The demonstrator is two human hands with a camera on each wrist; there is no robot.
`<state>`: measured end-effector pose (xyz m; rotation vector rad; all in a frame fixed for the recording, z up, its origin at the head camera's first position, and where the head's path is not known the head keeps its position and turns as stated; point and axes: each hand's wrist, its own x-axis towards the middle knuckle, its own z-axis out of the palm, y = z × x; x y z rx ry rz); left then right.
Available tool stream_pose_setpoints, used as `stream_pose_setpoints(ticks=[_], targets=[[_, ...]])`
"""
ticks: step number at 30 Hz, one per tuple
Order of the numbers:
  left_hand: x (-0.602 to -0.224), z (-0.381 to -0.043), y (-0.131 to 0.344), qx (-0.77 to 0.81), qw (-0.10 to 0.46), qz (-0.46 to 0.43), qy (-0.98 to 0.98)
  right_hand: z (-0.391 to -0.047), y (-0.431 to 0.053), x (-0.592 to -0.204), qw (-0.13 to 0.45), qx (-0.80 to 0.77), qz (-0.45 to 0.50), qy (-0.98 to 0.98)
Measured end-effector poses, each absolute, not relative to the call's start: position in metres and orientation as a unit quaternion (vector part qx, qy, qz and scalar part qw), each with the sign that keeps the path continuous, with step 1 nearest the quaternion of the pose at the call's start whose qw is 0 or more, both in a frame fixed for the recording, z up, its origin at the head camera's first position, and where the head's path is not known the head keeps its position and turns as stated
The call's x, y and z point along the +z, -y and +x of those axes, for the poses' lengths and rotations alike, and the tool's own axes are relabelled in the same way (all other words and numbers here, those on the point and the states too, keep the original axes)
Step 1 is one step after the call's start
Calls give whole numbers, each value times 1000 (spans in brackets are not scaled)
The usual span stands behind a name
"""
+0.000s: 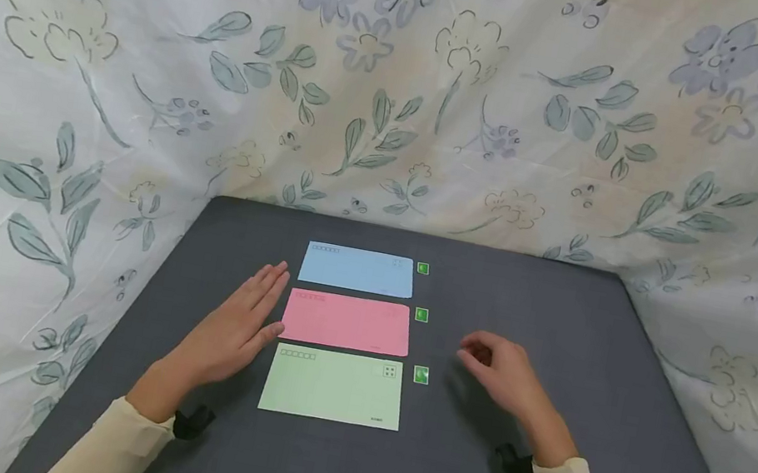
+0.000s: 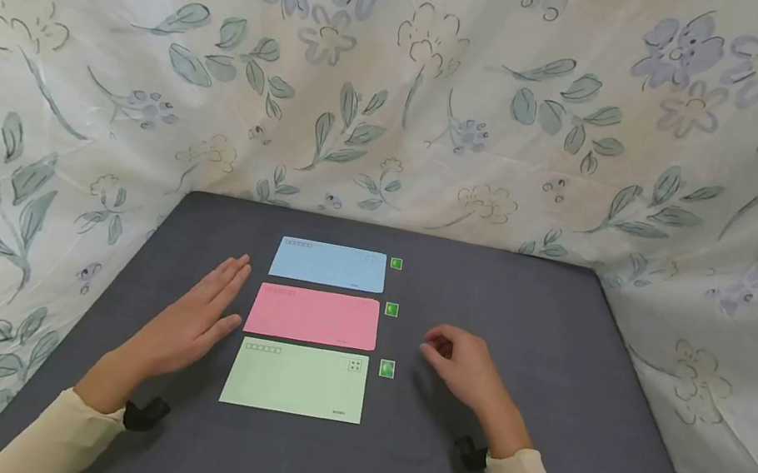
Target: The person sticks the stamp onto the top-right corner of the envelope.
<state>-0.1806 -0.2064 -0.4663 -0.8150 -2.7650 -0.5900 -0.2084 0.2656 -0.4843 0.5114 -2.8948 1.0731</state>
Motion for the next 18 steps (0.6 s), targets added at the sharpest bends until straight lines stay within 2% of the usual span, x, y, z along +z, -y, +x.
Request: stream_pose_setpoints(ticks=[4, 18], targets=[[-470, -180, 200, -207, 75, -277, 936, -212, -261, -488, -8, 339, 171, 925], [-485, -183, 189, -253, 64, -286, 922, -221, -241, -500, -39, 323, 163, 931]])
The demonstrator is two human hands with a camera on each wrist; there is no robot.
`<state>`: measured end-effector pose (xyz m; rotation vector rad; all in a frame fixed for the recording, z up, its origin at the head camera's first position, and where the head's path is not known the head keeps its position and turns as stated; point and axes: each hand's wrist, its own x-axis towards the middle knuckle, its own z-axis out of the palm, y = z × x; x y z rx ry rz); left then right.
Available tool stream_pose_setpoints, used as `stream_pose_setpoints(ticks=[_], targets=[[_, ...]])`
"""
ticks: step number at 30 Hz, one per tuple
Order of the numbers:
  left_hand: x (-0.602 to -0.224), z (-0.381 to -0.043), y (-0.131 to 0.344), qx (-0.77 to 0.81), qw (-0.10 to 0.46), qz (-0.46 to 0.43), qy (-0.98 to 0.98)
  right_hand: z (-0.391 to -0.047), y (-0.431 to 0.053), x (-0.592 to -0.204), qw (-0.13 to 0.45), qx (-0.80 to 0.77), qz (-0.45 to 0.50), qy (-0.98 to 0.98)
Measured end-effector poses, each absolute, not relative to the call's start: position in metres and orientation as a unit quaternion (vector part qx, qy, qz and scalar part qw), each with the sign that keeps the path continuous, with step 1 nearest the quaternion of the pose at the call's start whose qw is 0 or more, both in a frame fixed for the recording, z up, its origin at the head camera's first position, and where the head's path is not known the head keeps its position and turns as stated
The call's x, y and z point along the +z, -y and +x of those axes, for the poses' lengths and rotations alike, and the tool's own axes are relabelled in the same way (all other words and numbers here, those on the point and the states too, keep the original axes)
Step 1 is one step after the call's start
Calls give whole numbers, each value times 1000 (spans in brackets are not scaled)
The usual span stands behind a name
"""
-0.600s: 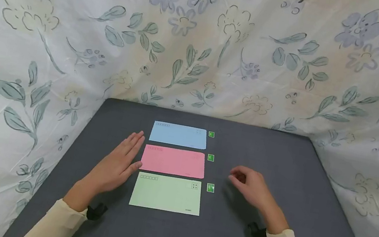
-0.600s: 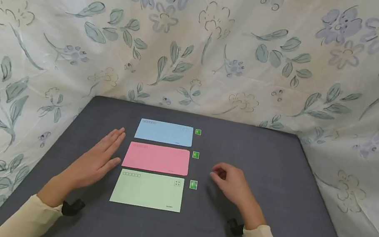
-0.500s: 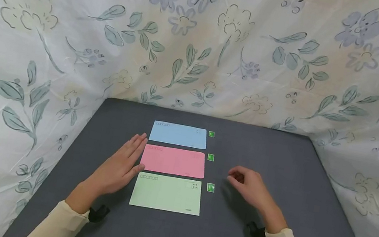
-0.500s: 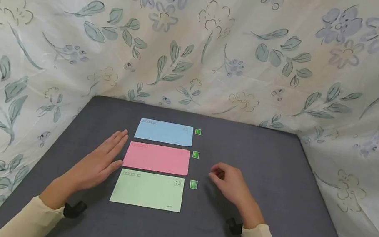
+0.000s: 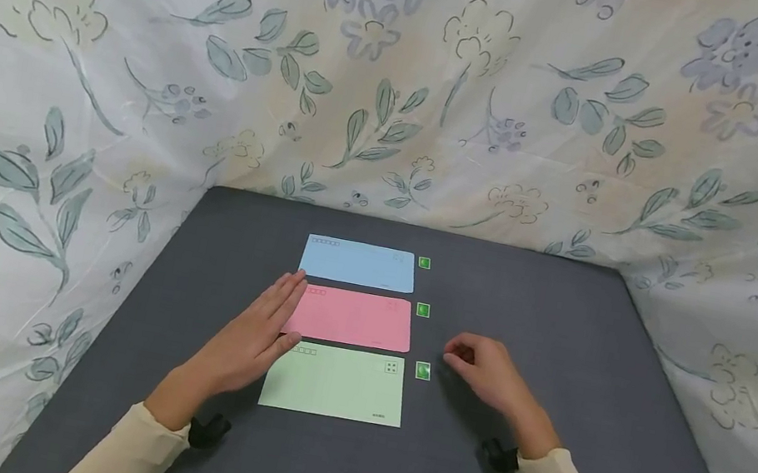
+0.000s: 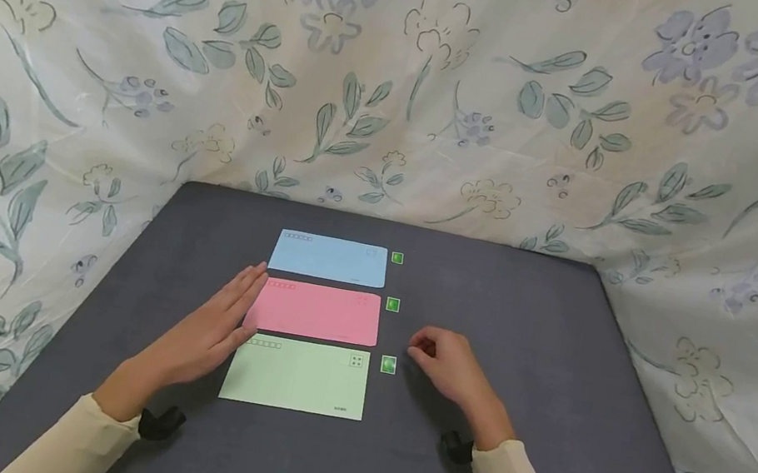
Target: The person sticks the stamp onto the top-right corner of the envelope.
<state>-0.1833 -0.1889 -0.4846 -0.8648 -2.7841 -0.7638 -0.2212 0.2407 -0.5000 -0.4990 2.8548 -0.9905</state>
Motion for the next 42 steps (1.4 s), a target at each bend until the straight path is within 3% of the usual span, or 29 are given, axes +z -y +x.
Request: stream_pose_setpoints(ticks=[20, 34, 42], targets=[[-497, -167, 166, -289, -9, -330, 899, -230, -232, -514, 66, -330, -157, -929], [-506, -156, 151, -277, -120, -330, 894, -235, -225, -516, 71, -311, -160, -934], [-511, -152, 141, -257, -135, -344, 893, -237, -223, -518, 73, -301, -160, -937]])
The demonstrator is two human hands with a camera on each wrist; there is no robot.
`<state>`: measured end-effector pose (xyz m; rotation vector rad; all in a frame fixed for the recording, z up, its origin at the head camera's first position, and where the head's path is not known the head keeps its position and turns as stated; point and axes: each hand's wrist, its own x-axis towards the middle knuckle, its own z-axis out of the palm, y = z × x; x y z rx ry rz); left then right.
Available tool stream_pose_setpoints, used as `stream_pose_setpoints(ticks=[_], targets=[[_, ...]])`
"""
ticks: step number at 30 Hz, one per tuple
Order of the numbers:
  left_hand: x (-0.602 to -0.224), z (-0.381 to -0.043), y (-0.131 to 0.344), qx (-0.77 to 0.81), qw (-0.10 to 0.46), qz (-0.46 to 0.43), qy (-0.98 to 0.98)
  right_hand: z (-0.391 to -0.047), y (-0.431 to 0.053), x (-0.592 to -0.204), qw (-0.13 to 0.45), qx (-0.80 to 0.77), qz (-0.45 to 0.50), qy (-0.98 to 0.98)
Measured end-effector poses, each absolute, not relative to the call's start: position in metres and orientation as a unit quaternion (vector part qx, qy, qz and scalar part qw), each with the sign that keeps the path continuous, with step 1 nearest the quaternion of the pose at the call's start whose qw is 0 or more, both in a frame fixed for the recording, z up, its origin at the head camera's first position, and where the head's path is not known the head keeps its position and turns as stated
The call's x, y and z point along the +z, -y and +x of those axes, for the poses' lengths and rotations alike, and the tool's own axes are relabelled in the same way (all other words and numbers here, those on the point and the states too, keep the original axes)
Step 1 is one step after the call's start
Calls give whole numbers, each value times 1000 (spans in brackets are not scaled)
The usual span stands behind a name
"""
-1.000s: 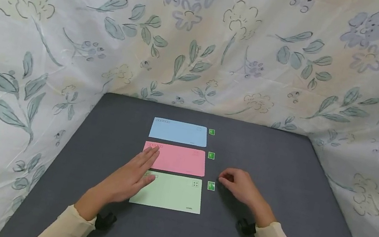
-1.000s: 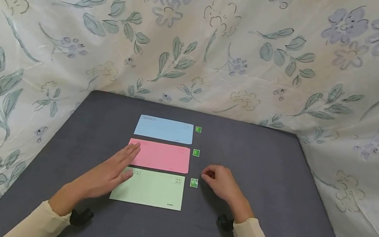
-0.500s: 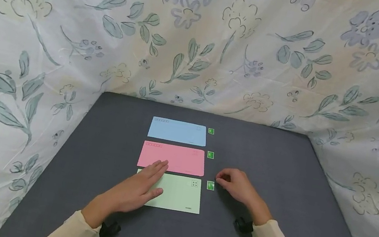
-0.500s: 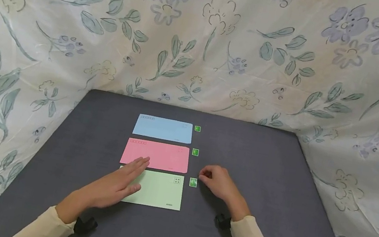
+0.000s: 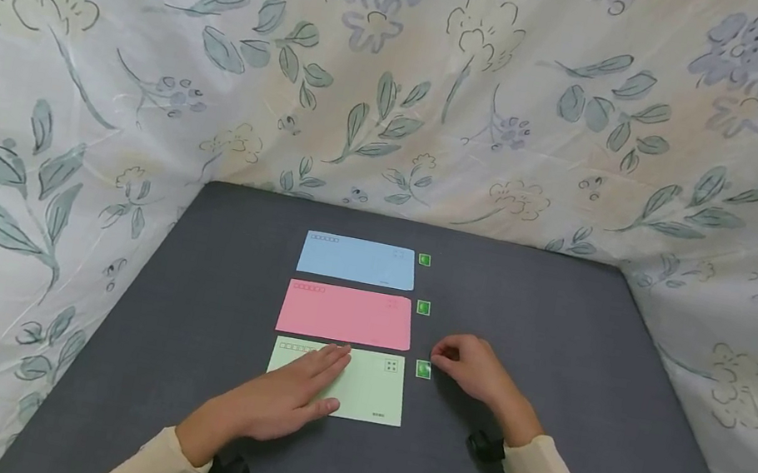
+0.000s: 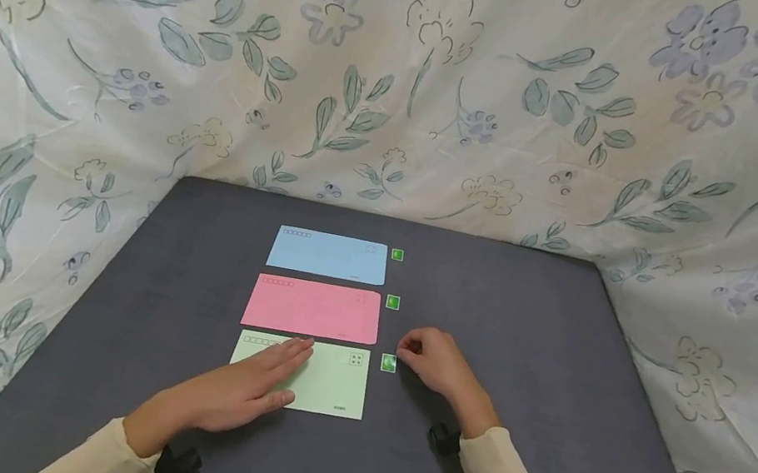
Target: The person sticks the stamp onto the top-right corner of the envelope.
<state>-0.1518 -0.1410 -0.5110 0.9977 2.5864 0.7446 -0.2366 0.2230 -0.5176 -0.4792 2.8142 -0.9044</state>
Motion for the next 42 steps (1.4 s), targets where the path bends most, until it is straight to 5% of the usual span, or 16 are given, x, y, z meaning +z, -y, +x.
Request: stream_pose_setpoints(ticks=[42], targets=[[-519, -139, 117, 154, 153, 383, -898, -235, -216, -520, 76, -300, -151, -939]])
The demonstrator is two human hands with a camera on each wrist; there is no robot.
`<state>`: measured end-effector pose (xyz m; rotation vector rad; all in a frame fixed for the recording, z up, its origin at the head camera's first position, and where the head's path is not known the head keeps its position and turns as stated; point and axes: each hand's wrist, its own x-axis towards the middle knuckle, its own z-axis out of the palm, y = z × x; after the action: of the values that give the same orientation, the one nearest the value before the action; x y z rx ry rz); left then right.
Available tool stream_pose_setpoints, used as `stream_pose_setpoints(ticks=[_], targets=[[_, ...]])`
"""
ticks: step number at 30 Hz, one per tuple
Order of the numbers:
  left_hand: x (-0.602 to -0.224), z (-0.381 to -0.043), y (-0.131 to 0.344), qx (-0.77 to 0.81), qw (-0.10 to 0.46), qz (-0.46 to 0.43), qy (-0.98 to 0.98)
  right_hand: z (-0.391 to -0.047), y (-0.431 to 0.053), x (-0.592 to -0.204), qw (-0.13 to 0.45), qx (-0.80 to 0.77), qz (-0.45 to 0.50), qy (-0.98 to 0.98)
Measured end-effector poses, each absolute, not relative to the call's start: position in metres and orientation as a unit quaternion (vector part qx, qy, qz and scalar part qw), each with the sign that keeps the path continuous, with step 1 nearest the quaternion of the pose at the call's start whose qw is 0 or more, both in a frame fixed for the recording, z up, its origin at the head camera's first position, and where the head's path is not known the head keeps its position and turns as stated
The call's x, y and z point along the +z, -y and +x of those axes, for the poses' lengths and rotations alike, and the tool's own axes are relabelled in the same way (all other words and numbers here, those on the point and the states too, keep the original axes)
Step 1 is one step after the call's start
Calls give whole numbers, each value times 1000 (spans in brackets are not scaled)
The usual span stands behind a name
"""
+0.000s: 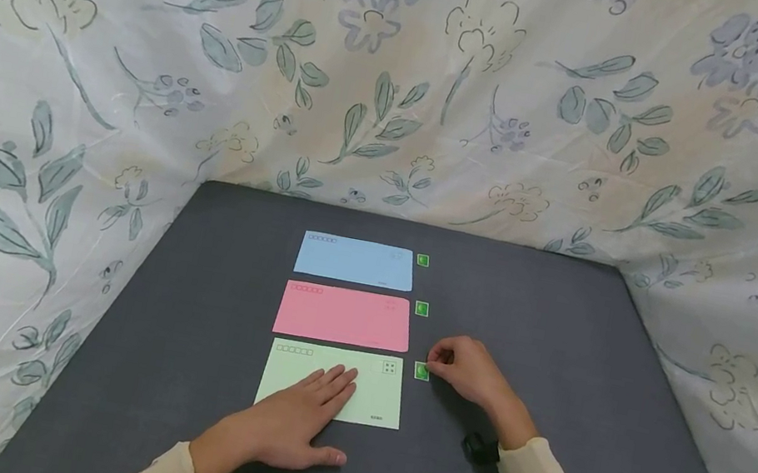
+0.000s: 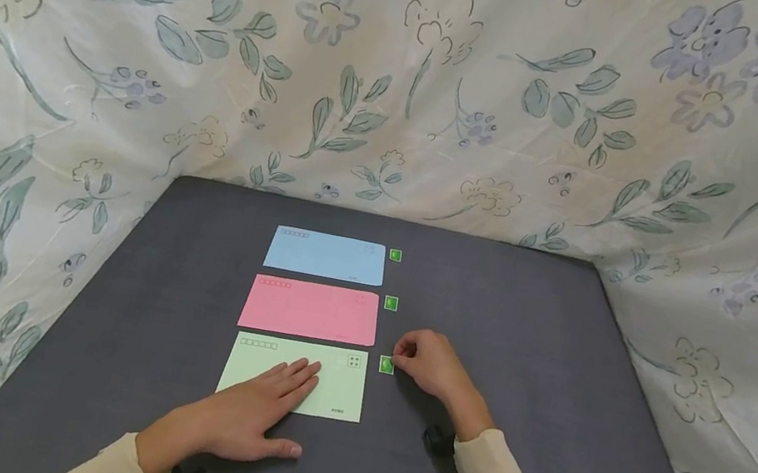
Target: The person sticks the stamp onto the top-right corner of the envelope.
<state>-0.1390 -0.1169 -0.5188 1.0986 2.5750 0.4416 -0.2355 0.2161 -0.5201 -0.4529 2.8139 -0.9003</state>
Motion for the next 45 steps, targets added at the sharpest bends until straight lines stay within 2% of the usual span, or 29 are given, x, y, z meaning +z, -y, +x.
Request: stream_pose_setpoints(ticks=[24, 38, 45], targets=[[-519, -140, 117, 145, 144, 396, -895, -237, -216, -520, 79, -283, -170, -941], [-515, -140, 118, 145, 155, 394, -894, -238, -219, -519, 99, -294, -187, -932], [-515, -140, 118, 152, 155, 395, -893, -238, -218, -512, 130, -311, -174, -925]])
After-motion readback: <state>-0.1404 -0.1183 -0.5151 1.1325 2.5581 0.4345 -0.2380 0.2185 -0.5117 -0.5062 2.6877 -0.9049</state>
